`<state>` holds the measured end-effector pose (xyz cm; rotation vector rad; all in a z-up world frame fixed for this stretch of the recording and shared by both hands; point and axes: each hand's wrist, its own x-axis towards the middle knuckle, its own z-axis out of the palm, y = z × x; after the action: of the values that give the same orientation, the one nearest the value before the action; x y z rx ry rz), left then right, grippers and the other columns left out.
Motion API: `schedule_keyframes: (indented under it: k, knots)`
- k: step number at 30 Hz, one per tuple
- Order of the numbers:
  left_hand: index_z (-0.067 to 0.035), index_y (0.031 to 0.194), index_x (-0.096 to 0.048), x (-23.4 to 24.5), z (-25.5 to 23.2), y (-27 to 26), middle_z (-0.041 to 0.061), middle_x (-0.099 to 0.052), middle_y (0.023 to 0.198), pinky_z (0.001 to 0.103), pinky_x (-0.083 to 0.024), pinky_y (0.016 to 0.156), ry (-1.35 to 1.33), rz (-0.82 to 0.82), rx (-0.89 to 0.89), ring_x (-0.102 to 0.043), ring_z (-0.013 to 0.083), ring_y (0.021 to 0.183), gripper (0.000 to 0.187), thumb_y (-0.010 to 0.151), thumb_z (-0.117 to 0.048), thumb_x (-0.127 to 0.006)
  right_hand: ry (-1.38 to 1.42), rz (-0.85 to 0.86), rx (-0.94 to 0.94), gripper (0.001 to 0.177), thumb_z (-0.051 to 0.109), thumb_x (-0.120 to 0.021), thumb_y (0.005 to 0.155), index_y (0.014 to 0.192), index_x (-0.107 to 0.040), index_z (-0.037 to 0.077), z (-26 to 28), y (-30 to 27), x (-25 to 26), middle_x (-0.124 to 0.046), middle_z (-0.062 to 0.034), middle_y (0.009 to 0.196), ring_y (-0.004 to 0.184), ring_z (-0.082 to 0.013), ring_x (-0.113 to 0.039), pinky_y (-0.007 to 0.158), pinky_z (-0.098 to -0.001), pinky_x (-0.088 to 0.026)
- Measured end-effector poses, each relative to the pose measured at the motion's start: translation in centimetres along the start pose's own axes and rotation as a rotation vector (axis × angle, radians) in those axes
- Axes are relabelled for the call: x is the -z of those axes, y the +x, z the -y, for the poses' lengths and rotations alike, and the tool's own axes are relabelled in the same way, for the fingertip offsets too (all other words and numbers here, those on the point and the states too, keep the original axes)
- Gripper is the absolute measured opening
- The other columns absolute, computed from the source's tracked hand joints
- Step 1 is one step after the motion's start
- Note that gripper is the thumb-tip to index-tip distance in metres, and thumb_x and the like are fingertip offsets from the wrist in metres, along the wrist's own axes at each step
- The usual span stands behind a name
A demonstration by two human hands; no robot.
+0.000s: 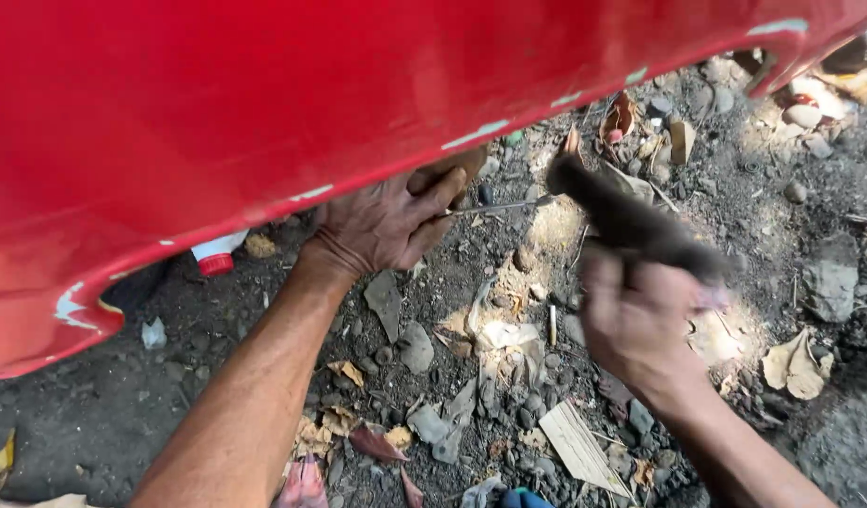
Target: The person uses a hammer and a metal rod to repeatedly strike a rusty, circular metal component located under the red body of a vehicle. The hands hold the rod in place while striking it with the hammer in a repetitive motion.
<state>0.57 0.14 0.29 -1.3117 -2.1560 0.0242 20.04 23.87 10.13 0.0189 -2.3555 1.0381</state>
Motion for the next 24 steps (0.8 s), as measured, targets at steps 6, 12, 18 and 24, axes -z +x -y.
schedule_keyframes:
  k: [6,12,18,24]
  knots:
    - [-0.032,0.145,-0.058,0.9,-0.7,-0.6,0.015,-0.051,0.150,0.059,-0.050,0.101,-0.155,-0.043,0.065,-0.059,0.0403,0.128,0.048,0.102,-0.053,-0.057,-0.150,0.325,-0.335,0.009,0.010,-0.060,0.102,0.101,-0.056,0.002,-1.1,1.2,-0.1,-0.059,-0.0082,0.061,0.042,-0.0195,-0.049,0.034,-0.0335,-0.037]
    - [-0.036,0.164,-0.011,-0.8,-0.5,-0.1,0.011,-0.021,0.169,0.064,-0.046,0.119,0.086,0.048,-0.059,-0.047,0.0386,0.148,0.061,0.113,-0.052,-0.040,-0.506,0.602,-0.382,0.047,0.056,-0.032,0.104,0.103,-0.056,0.015,-0.9,2.4,-0.3,-0.066,-0.0043,0.049,0.032,-0.0220,-0.059,0.072,-0.0440,-0.056]
    - [-0.037,0.162,-0.022,0.2,0.7,-0.9,0.015,-0.026,0.166,0.065,-0.041,0.119,0.019,0.019,-0.042,-0.042,0.0395,0.148,0.059,0.111,-0.060,-0.043,-0.129,0.398,-0.270,0.019,0.020,-0.042,0.108,0.117,-0.047,0.003,-0.2,2.7,-1.4,-0.052,-0.0064,0.057,0.034,-0.0174,-0.046,0.025,-0.0317,-0.033]
    - [-0.038,0.149,-0.053,-0.2,-0.1,-0.2,0.014,-0.044,0.154,0.062,-0.045,0.089,-0.055,-0.070,0.044,-0.056,0.0373,0.122,0.050,0.106,-0.058,-0.038,-0.093,0.393,-0.567,0.021,0.021,-0.045,0.109,0.098,-0.057,0.007,-0.8,2.7,1.4,-0.052,-0.0004,0.056,0.036,-0.0108,-0.037,0.027,-0.0259,-0.026]
